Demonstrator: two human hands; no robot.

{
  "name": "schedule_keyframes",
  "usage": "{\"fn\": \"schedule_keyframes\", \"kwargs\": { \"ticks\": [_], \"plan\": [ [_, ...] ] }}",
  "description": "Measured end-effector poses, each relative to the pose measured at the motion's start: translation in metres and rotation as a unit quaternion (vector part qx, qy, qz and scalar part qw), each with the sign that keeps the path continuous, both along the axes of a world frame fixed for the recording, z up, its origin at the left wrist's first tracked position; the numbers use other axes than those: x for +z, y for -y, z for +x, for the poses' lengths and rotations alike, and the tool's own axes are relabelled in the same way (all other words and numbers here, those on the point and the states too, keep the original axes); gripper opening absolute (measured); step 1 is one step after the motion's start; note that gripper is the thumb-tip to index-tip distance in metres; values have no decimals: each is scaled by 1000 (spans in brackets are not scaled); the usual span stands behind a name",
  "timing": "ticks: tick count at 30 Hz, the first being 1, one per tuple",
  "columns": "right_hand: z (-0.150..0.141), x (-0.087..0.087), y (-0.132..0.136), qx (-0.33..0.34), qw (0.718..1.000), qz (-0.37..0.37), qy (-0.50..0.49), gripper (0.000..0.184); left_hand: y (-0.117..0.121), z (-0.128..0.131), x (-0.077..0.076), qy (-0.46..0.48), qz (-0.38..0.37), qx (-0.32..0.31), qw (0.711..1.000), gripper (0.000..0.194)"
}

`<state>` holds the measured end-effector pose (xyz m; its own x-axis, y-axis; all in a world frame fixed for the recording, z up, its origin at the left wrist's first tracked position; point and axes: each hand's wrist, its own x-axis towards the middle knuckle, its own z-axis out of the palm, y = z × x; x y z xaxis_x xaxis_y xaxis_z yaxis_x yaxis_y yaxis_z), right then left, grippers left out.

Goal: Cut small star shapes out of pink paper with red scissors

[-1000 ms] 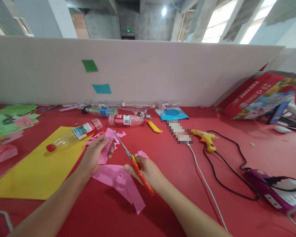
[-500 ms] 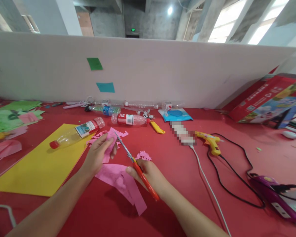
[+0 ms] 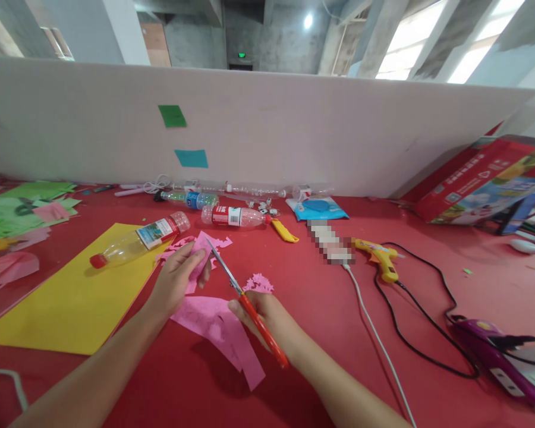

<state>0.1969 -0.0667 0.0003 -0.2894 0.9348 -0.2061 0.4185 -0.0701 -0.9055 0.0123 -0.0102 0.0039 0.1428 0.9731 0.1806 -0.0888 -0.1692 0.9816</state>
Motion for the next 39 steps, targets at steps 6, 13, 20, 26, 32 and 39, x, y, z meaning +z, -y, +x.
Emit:
{"fn": "schedule_keyframes", "kwargs": {
  "ticks": [6,13,20,26,32,39],
  "plan": [
    [0,-3,1,12,1000,-3,-17,45,0,0,0,-3,0,-3,1000,23],
    [1,-7,-2,18,1000,10,-23,47,-2,-1,-3,1,-2,-9,1000,24],
    [2,-3,-2,18,1000,-10,-7,44,-2,-1,-2,-9,-6,-8,1000,24],
    [2,-6,-4,8,999,-29,-16,41,-1,0,-1,-13,-6,1,1000,25],
    [1,-2,-5,20,999,-26,-13,41,-1,1,-1,-14,-9,1,1000,26],
    [3,-2,-5,11,1000,-9,-5,40,-2,-2,1,-5,-13,0,1000,31]
  ]
}}
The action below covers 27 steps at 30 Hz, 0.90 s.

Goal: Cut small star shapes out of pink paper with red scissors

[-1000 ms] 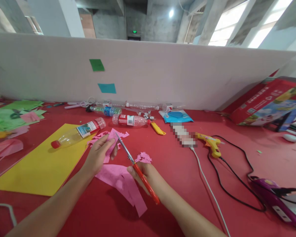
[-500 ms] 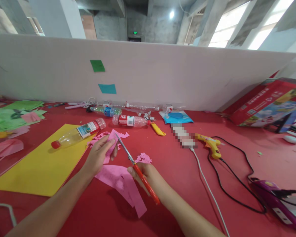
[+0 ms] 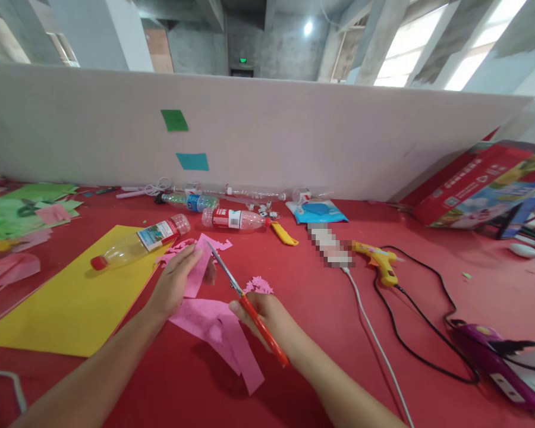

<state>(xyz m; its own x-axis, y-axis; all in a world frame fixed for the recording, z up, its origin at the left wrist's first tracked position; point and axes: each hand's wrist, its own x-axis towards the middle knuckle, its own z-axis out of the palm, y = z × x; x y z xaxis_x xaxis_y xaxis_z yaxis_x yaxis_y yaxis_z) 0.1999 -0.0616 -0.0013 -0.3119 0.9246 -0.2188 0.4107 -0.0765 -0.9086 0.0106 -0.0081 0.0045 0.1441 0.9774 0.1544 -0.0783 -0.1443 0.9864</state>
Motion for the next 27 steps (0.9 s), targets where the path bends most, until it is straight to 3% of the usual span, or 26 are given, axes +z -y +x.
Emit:
{"fn": "schedule_keyframes", "kwargs": {
  "ticks": [2,6,15,21,27],
  "plan": [
    [2,2,-2,12,1000,-2,14,40,-3,-4,-1,-7,16,13,1000,32],
    [6,5,-4,42,999,-29,0,42,-11,-12,-6,-24,42,79,996,15],
    [6,-4,1,77,988,-65,-116,48,-10,-10,-8,68,-19,9,997,19],
    [-1,-5,3,48,992,-71,-93,41,-7,-3,-13,79,-2,16,997,21],
    [-5,-10,5,29,992,-81,-92,46,-7,-3,-12,77,-3,9,997,23]
  ]
}}
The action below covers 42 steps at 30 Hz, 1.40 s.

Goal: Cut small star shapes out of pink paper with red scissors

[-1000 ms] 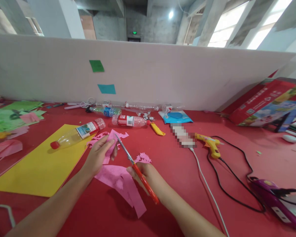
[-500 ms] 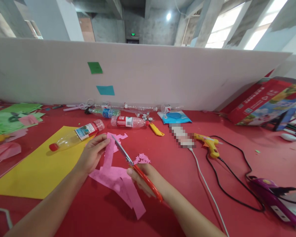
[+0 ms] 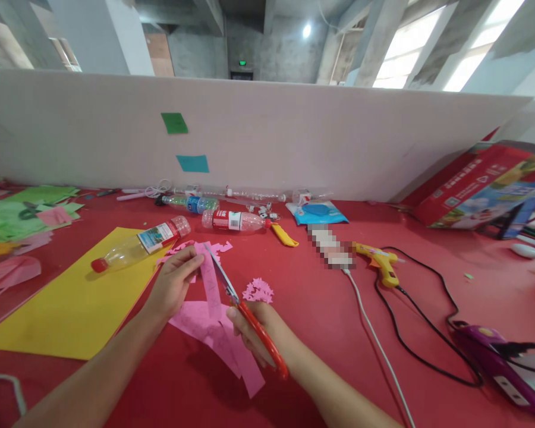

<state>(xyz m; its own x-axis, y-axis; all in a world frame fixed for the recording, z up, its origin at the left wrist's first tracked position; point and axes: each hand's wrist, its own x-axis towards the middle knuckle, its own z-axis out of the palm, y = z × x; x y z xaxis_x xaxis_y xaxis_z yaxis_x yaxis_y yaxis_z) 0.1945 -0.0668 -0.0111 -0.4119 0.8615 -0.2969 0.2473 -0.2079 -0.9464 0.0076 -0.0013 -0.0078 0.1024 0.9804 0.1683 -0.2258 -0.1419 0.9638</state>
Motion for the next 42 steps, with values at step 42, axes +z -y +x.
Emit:
{"fn": "schedule_keyframes", "kwargs": {
  "ticks": [42],
  "plan": [
    [-3,5,-2,-69,996,9,55,44,-7,-5,-1,59,-81,20,995,18]
  ]
}}
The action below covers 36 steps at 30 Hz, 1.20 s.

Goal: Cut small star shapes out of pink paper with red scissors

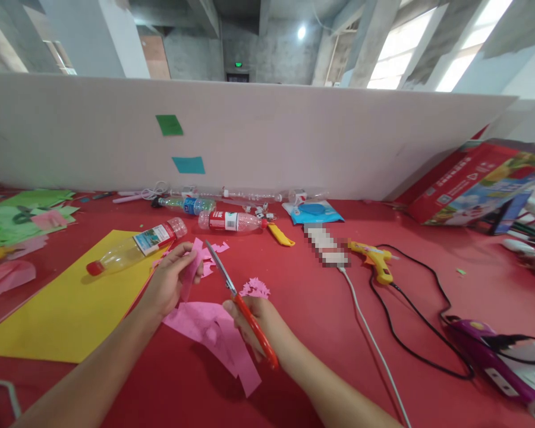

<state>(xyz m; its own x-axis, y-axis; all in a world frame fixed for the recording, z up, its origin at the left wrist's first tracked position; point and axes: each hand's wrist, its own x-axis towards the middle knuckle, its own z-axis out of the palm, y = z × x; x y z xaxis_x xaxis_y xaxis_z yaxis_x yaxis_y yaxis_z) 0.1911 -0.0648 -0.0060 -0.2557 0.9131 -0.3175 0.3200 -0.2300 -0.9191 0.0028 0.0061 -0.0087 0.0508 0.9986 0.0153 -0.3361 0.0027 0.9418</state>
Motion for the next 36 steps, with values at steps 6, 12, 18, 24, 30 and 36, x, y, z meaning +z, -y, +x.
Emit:
{"fn": "schedule_keyframes", "kwargs": {
  "ticks": [6,12,18,24,30,36],
  "plan": [
    [0,1,-3,-11,999,-5,-53,42,3,0,2,-97,39,-58,993,17],
    [1,3,-7,-109,993,32,-26,27,16,7,-1,-233,38,-276,932,19],
    [2,5,-5,-93,990,68,-83,20,21,10,2,-328,98,-286,895,13],
    [1,-3,-7,-107,991,52,-58,11,21,11,4,-359,156,-254,885,11],
    [3,-7,-9,-242,952,122,-142,21,13,2,9,-251,234,64,937,6],
    [5,-12,-14,-269,902,149,-303,29,12,9,6,-279,132,36,950,16]
  ]
}}
